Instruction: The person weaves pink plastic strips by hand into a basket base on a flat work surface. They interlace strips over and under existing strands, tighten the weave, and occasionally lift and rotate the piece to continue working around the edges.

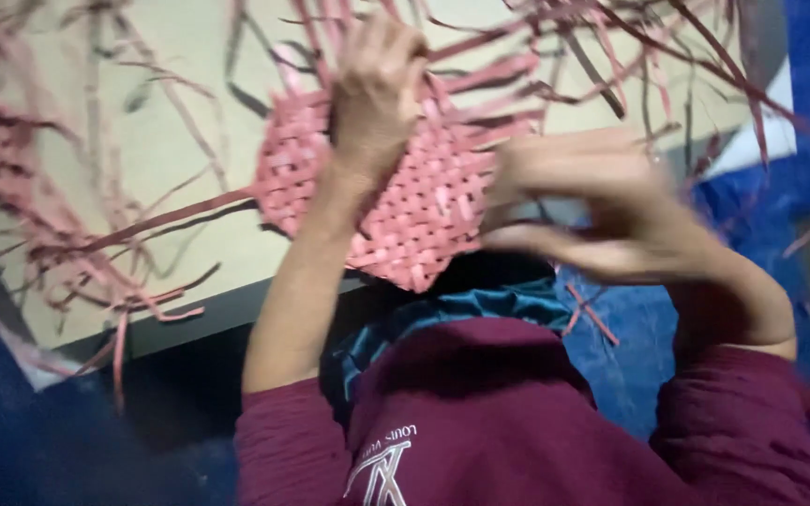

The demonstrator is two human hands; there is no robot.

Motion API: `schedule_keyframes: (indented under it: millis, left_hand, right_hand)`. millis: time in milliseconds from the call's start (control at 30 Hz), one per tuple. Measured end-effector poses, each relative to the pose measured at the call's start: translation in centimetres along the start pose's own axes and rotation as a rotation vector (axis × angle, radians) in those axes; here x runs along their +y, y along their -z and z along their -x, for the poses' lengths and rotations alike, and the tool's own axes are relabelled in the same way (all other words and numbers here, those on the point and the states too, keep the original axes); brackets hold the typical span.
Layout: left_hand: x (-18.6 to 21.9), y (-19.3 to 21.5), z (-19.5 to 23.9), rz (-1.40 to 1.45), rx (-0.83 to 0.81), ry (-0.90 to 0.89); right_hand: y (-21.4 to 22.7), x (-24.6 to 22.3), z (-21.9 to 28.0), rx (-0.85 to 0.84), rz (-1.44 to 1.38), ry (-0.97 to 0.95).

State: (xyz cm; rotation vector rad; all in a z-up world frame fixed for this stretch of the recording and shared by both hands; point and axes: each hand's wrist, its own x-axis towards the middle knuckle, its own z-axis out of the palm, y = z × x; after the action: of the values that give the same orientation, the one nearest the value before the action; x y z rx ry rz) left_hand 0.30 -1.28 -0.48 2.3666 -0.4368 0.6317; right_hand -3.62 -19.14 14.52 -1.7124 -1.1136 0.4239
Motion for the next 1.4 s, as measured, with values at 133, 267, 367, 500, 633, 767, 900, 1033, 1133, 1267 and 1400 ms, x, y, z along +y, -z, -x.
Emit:
schedule_keyframes:
  millis: [133, 267, 367, 500, 633, 767, 900, 1033, 1133, 1267, 1400]
  left_hand:
    - [1.0, 0.0, -0.2, -0.055, -0.055, 0.009]
    - [0.5, -1.2, 0.0, -0.071, -0.028, -0.032]
    - [-0.6, -1.7, 0.3, -0.150, -0.006, -0.052]
    - [-0.2, -1.5, 0.5, -0.182, -0.048, -0.041]
    - [0.1, -0.9, 0.4, -0.132, -0.104, -0.089]
    - [0.1, -1.0, 0.5, -0.201, -0.146, -0.031]
    - [0.1, -1.1, 0.3, -0.161, -0.158, -0.009]
    - [0.6, -1.0, -0.1, -0.161, -0.160, -0.021]
    - [0.1, -1.1, 0.1, -0.206, -0.146, -0.018]
    - [0.4, -1.1, 0.1, -0.198, -0.157, -0.006]
    - [0.8, -0.7, -0.3, -0.157, -0.147, -0.027]
  right_hand:
    - [2.3, 9.8, 17.4, 0.672, -0.139, 0.001]
    - [3.8, 17.4, 34.1, 1.159, 0.094, -0.117]
    - [4.8, 20.3, 36.0, 1.631, -0.107, -0.114]
    - [2.6, 30.4, 40.0, 2.031, 0.102, -0.215]
    - [-4.7, 37.4, 38.4, 1.921, -0.138, -0.771]
    - [-14.7, 50.1, 41.6, 0.958, 0.515, -1.048]
    - [-18.7, 53.4, 39.8, 0.491, 0.626, -1.137]
    - [-18.2, 55.1, 36.4, 0.327, 0.679, -1.097]
    - [-17.9, 54.8, 36.4, 0.177, 0.740, -1.062]
    - [-17.3, 53.7, 37.9, -0.032, 0.831, -1.053]
    - [-16.9, 50.9, 42.0, -0.246, 0.915, -1.051]
